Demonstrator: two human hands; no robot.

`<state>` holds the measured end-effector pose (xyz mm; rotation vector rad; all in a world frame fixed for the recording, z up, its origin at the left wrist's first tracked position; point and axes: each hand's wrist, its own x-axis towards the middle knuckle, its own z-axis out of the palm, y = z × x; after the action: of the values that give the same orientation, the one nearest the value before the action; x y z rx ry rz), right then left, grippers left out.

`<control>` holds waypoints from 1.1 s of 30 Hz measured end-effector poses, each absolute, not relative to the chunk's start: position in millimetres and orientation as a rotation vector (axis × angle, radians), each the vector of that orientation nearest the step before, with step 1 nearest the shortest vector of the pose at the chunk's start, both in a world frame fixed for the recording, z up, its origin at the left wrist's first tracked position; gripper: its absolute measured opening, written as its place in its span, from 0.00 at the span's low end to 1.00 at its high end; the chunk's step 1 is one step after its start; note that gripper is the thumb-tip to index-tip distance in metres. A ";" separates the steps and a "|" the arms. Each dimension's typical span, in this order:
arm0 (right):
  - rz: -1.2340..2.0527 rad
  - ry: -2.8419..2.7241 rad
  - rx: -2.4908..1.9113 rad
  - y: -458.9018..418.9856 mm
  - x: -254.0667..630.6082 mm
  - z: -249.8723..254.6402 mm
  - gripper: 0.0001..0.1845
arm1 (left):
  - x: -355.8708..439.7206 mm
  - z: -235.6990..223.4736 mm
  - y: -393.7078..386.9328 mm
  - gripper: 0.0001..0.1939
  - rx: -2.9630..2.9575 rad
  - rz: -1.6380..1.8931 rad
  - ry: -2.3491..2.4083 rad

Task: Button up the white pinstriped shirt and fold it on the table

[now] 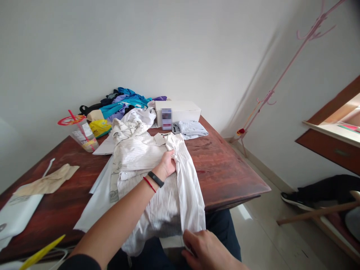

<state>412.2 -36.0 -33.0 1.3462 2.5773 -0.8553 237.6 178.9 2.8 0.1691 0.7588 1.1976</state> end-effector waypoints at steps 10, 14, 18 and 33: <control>-0.679 2.689 1.249 -40.9 400.0 -46.2 0.08 | 233.6 24.7 175.1 0.09 0.201 1.193 0.863; -0.561 2.735 1.167 -42.9 400.7 -50.8 0.09 | 226.1 30.8 175.4 0.10 0.285 1.158 0.872; -0.422 2.714 1.095 -41.2 406.1 -50.2 0.11 | 221.0 29.8 175.4 0.08 0.500 1.122 0.978; -1.299 2.530 0.908 -25.7 433.5 -4.8 0.13 | 220.0 16.4 190.1 0.14 0.649 1.281 1.123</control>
<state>433.5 -25.7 -4.8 0.9079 2.5305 -1.2987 220.0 190.1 16.4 0.6487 1.1233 1.2812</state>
